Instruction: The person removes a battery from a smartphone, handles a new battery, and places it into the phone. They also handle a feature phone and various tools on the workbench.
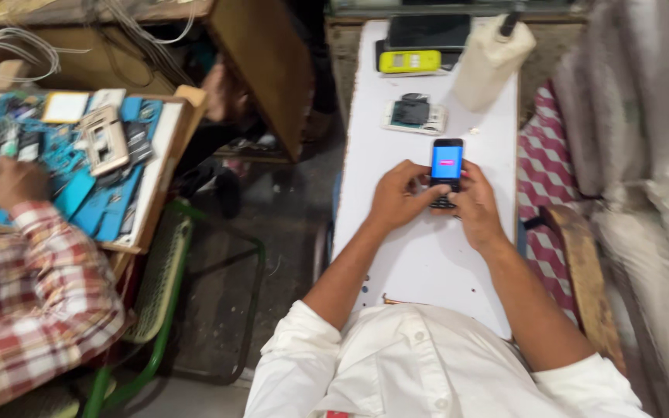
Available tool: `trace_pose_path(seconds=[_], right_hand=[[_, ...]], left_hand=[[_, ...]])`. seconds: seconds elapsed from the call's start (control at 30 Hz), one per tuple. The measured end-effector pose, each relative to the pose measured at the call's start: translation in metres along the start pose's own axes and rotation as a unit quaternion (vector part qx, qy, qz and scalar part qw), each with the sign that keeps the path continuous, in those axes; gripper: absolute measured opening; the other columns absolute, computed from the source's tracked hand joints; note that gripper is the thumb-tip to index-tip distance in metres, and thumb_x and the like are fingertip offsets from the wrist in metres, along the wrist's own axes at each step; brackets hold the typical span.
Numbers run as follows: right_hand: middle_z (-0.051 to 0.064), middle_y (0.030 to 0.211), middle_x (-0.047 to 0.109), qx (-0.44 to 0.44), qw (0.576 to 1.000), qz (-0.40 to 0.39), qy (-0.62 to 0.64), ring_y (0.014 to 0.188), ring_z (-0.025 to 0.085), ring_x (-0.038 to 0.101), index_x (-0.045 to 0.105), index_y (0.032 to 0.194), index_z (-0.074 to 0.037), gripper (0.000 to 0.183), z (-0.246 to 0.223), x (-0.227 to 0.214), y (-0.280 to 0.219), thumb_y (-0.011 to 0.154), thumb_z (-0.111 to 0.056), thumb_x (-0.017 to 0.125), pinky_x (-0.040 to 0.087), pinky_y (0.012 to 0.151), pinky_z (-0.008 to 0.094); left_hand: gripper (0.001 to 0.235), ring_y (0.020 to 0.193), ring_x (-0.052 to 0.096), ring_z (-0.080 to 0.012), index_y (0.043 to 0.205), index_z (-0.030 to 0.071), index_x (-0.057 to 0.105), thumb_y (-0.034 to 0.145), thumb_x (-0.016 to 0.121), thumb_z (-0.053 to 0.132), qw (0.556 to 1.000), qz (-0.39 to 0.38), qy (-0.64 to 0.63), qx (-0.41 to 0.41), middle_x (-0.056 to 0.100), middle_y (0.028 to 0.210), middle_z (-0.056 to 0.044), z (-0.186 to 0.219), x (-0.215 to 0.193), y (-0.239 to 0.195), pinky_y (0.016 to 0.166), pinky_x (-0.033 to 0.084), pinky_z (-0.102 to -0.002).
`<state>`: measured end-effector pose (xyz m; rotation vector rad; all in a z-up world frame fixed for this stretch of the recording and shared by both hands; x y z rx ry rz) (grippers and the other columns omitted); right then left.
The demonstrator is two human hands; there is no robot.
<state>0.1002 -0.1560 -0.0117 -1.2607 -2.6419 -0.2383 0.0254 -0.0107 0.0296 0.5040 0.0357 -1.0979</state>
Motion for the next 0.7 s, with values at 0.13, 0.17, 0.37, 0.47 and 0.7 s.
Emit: trace_pose_path(seconds=[0.13,0.17,0.37,0.47,0.7], right_hand=[[0.014,0.125,0.061,-0.006,1.0,-0.01,0.004,0.106,0.019,0.066,0.034,0.153,-0.002,0.07,-0.001,0.004,-0.002,0.086,0.004,0.052,0.065,0.079,0.037],[0.014,0.125,0.06,-0.013,1.0,-0.014,0.005,0.108,0.019,0.066,0.033,0.154,-0.002,0.07,-0.003,0.006,-0.003,0.087,0.005,0.053,0.065,0.079,0.037],[0.015,0.127,0.059,-0.053,0.994,-0.01,-0.092,0.117,0.022,0.066,0.039,0.15,0.002,0.062,-0.013,0.015,-0.01,0.09,0.007,0.052,0.063,0.082,0.031],[0.017,0.122,0.063,-0.071,0.99,0.011,-0.117,0.114,0.022,0.07,0.045,0.144,0.004,0.049,-0.017,0.012,-0.01,0.096,0.004,0.054,0.062,0.078,0.028],[0.014,0.11,0.068,-0.058,0.988,0.023,-0.14,0.096,0.018,0.074,0.055,0.135,0.004,0.039,-0.018,0.01,-0.013,0.097,0.002,0.054,0.06,0.068,0.026]], left_hand=[[0.032,0.068,0.059,-0.0127,0.1,0.007,0.075,0.08,0.086,0.03,1.0,0.006,0.009,0.004,0.066,0.085,-0.002,0.001,0.0,0.0,0.062,0.049,-0.028],[0.03,0.07,0.06,-0.0122,0.1,0.007,0.074,0.083,0.084,0.029,1.0,0.004,0.007,0.008,0.066,0.086,-0.002,0.001,0.0,0.0,0.064,0.05,-0.028],[0.027,0.075,0.06,-0.0101,0.114,0.001,0.063,0.103,0.065,0.025,0.987,0.079,-0.126,-0.054,0.066,0.095,-0.004,-0.022,-0.013,0.005,0.064,0.05,-0.025],[0.031,0.07,0.068,-0.0112,0.122,0.003,0.056,0.106,0.053,0.03,0.953,0.124,-0.253,-0.114,0.068,0.091,-0.005,-0.042,-0.017,0.006,0.059,0.053,-0.025],[0.034,0.058,0.062,-0.0111,0.122,0.003,0.054,0.103,0.063,0.03,0.897,0.158,-0.394,-0.12,0.065,0.08,-0.006,-0.051,-0.027,0.006,0.05,0.047,-0.024]])
Point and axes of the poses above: each hand's wrist, its own y-axis towards the middle knuckle, its own x-axis out of the palm, z = x × y, the point moved 7 cm from there along y, towards the middle knuckle
